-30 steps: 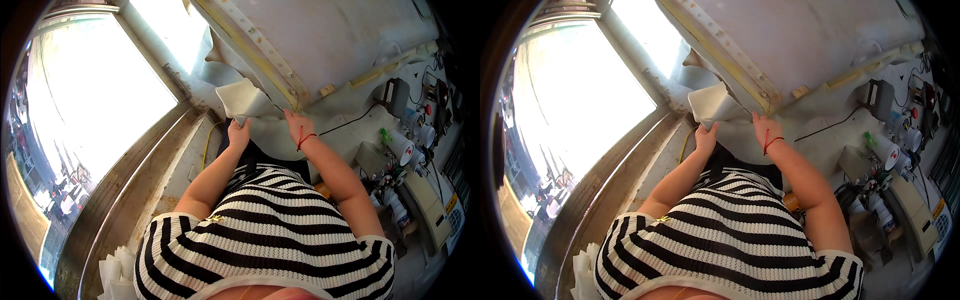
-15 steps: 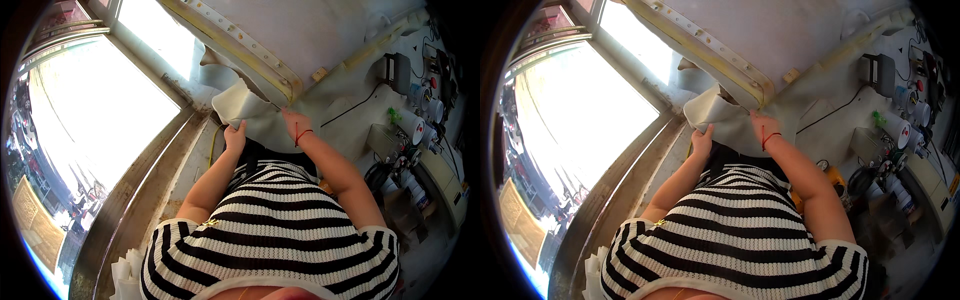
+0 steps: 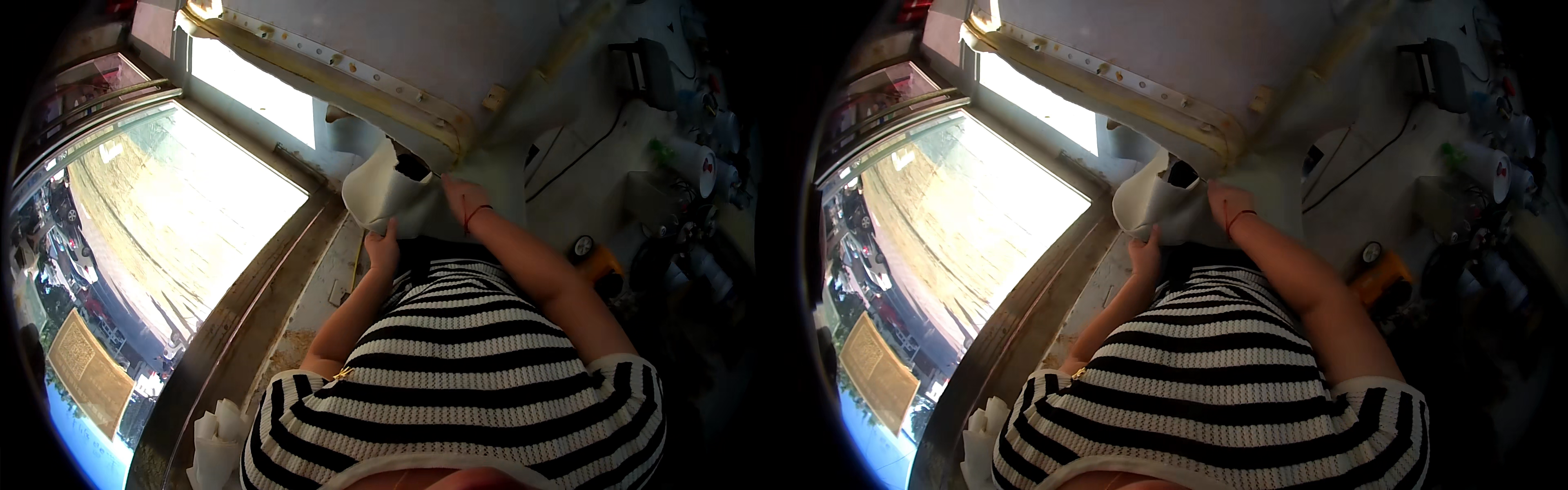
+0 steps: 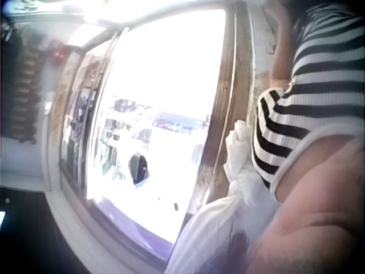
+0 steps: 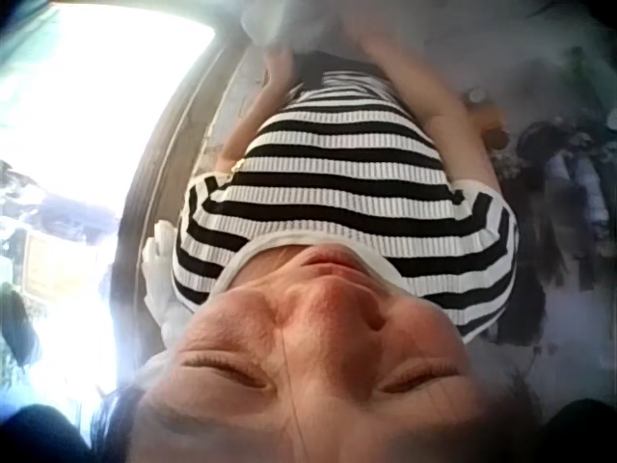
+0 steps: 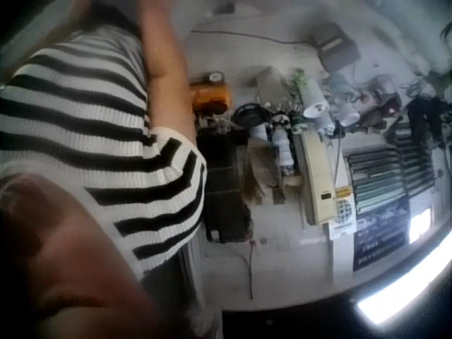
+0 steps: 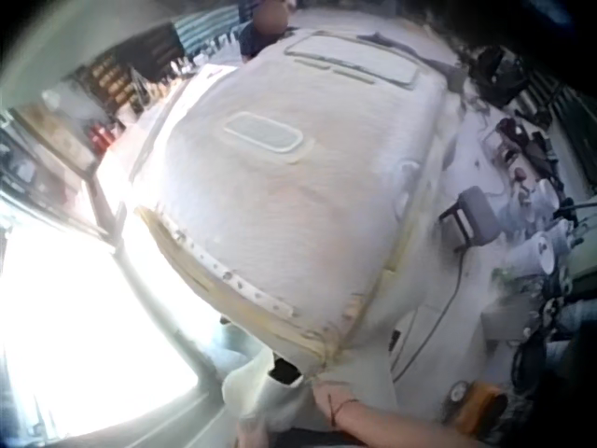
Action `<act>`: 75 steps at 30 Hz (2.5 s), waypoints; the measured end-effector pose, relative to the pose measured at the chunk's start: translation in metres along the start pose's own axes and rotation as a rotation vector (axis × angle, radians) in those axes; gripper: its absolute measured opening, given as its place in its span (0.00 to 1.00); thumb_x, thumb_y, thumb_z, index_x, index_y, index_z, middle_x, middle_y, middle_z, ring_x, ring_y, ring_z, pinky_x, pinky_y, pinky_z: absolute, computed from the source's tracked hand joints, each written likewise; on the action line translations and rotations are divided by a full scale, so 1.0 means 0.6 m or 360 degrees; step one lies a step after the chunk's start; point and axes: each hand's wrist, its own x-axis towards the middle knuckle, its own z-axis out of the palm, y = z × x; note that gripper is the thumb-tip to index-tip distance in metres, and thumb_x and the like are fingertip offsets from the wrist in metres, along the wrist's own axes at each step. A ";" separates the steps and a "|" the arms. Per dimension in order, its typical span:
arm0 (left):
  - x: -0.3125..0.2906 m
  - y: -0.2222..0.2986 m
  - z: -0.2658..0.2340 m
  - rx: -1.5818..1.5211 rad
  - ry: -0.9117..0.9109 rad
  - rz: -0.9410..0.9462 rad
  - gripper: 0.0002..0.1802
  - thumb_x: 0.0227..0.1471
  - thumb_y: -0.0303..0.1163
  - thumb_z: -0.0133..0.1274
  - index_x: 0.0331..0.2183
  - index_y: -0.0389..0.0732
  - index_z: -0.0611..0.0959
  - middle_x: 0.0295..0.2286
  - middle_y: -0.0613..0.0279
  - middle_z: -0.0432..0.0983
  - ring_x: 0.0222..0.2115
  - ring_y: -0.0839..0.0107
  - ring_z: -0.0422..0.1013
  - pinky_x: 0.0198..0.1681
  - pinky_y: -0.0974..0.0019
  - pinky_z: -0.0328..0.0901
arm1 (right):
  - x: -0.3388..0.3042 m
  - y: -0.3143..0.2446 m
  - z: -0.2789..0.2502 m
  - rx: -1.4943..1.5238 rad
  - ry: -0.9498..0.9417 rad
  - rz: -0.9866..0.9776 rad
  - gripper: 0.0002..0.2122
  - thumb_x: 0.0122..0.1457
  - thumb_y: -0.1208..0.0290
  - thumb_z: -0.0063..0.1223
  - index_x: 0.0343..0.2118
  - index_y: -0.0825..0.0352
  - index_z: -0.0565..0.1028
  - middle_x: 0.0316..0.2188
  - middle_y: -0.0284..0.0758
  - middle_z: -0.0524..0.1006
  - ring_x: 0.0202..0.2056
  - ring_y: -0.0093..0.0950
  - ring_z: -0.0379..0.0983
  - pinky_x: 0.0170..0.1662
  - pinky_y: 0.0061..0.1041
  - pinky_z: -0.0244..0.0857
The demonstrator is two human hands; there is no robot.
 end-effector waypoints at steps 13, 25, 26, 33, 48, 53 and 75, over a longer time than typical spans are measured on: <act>-0.052 -0.034 -0.002 0.0763 0.0180 -0.0019 0.19 0.43 0.40 0.55 0.21 0.30 0.76 0.16 0.61 0.71 0.17 0.71 0.67 0.20 0.65 0.61 | -0.025 0.062 0.010 -0.0015 0.0060 -0.0345 0.14 0.57 0.65 0.30 0.34 0.70 0.68 0.29 0.46 0.72 0.31 0.43 0.69 0.35 0.39 0.61; -0.056 -0.031 -0.021 -0.0028 -0.0115 -0.0648 0.15 0.42 0.36 0.55 0.26 0.31 0.77 0.21 0.55 0.74 0.17 0.66 0.69 0.22 0.65 0.63 | -0.039 0.072 0.013 -0.0061 0.0084 -0.0422 0.14 0.57 0.67 0.29 0.36 0.67 0.69 0.29 0.44 0.73 0.31 0.42 0.69 0.36 0.38 0.61; -0.053 -0.035 -0.024 -0.0047 -0.0147 -0.0636 0.15 0.42 0.36 0.55 0.26 0.32 0.77 0.20 0.57 0.74 0.17 0.66 0.69 0.22 0.65 0.63 | -0.036 0.068 0.011 -0.0130 0.0030 -0.0389 0.13 0.56 0.68 0.29 0.38 0.66 0.68 0.30 0.44 0.73 0.31 0.42 0.69 0.36 0.37 0.61; -0.056 -0.009 -0.025 0.1168 -0.0344 0.0230 0.18 0.41 0.39 0.53 0.22 0.30 0.76 0.20 0.49 0.73 0.18 0.57 0.69 0.24 0.58 0.63 | -0.029 0.059 -0.004 -0.0340 0.0022 -0.0491 0.16 0.54 0.71 0.34 0.46 0.59 0.65 0.30 0.41 0.73 0.33 0.41 0.69 0.35 0.36 0.62; 0.002 -0.033 -0.047 -0.0621 -0.0413 -0.0800 0.19 0.35 0.26 0.55 0.35 0.37 0.72 0.27 0.62 0.71 0.22 0.74 0.65 0.23 0.70 0.59 | -0.046 0.033 -0.031 0.0057 0.0156 -0.0035 0.11 0.47 0.68 0.47 0.32 0.67 0.69 0.22 0.42 0.72 0.29 0.39 0.70 0.34 0.33 0.63; 0.021 -0.040 -0.043 -0.0810 -0.0575 -0.0886 0.24 0.36 0.25 0.56 0.39 0.38 0.68 0.33 0.60 0.69 0.29 0.70 0.66 0.31 0.67 0.62 | -0.063 0.115 0.004 0.0613 0.0781 0.1018 0.22 0.41 0.59 0.56 0.37 0.70 0.69 0.27 0.42 0.74 0.32 0.37 0.71 0.37 0.29 0.63; -0.002 0.011 -0.017 -0.0370 -0.0612 -0.0871 0.21 0.41 0.20 0.48 0.40 0.37 0.64 0.36 0.55 0.66 0.35 0.64 0.67 0.41 0.60 0.65 | -0.136 0.346 0.131 0.1150 -0.0006 0.1637 0.37 0.35 0.50 0.59 0.46 0.72 0.65 0.44 0.47 0.68 0.44 0.38 0.66 0.46 0.29 0.60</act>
